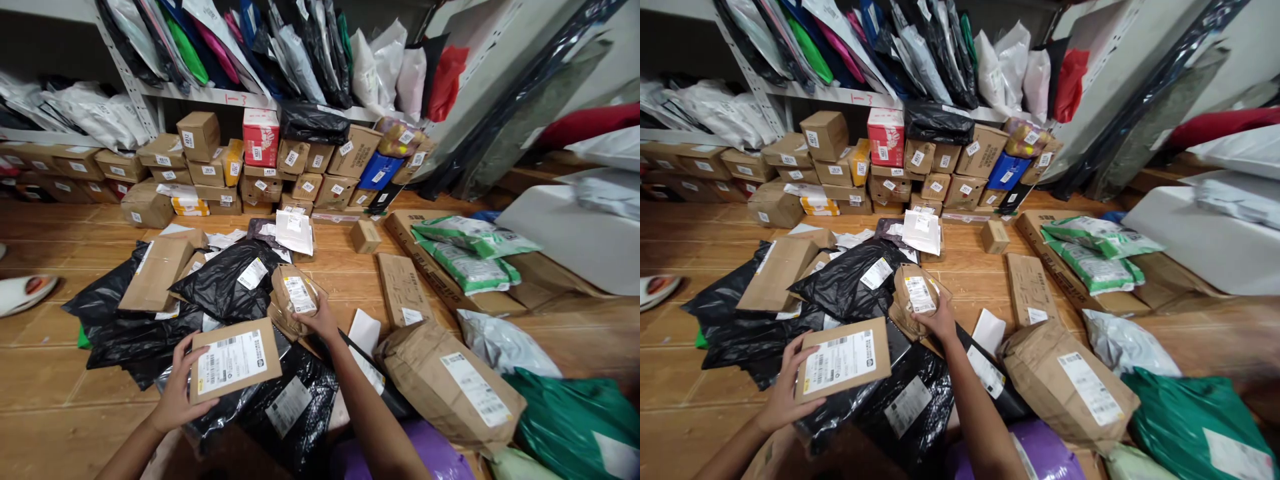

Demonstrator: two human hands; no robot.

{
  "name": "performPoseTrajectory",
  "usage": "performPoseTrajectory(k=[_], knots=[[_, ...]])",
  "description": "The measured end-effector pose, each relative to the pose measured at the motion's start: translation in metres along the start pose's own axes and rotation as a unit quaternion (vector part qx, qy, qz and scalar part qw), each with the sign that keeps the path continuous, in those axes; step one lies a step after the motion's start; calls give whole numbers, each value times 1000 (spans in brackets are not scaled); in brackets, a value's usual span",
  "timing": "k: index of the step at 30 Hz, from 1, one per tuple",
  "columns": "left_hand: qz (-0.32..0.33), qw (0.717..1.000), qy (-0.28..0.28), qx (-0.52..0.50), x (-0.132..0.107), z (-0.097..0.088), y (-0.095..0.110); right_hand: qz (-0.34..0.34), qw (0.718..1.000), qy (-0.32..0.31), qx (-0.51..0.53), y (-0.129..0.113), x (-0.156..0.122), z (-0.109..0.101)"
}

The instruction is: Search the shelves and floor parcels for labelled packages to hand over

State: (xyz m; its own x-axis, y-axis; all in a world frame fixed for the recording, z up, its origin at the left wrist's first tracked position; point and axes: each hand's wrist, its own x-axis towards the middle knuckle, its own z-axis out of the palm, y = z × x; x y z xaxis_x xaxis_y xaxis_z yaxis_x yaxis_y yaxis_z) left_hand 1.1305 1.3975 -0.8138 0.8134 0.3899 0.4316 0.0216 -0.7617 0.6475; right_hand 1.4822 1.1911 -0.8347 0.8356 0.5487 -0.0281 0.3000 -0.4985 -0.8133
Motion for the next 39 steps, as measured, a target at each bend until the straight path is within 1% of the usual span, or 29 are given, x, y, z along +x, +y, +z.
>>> performPoseTrajectory(k=[4,7,9,12,15,17,19,22,25,30,34,39], knots=[[-2,1000,-18,-5,-6,0,-5,-9,997,68,24,8,-16,5],[-3,1000,-29,1,-13,2,-12,-32,993,116,10,18,-30,11],[-3,1000,-25,0,-16,4,-17,-51,988,144,-15,22,-37,18],[-2,1000,-17,0,-19,7,-21,-75,979,175,-66,21,-46,29],[-3,1000,-17,-2,-20,9,-24,-94,973,192,-89,16,-50,38],[-5,1000,-16,-5,-21,9,-25,-101,971,198,-88,14,-51,40],[-8,1000,-16,-12,-22,9,-27,-102,973,192,-80,13,-51,41],[-14,999,-15,-26,-23,9,-28,-92,979,171,-66,16,-50,43],[-23,999,-12,-39,-22,9,-29,-77,981,169,-55,17,-50,45],[-11,999,-3,-42,-25,10,-35,-70,982,172,-42,16,-51,46],[-30,999,-5,-41,-31,11,-40,-70,982,171,-31,17,-52,46],[-56,997,-8,-60,-34,11,-39,-72,983,168,-21,20,-52,47]])
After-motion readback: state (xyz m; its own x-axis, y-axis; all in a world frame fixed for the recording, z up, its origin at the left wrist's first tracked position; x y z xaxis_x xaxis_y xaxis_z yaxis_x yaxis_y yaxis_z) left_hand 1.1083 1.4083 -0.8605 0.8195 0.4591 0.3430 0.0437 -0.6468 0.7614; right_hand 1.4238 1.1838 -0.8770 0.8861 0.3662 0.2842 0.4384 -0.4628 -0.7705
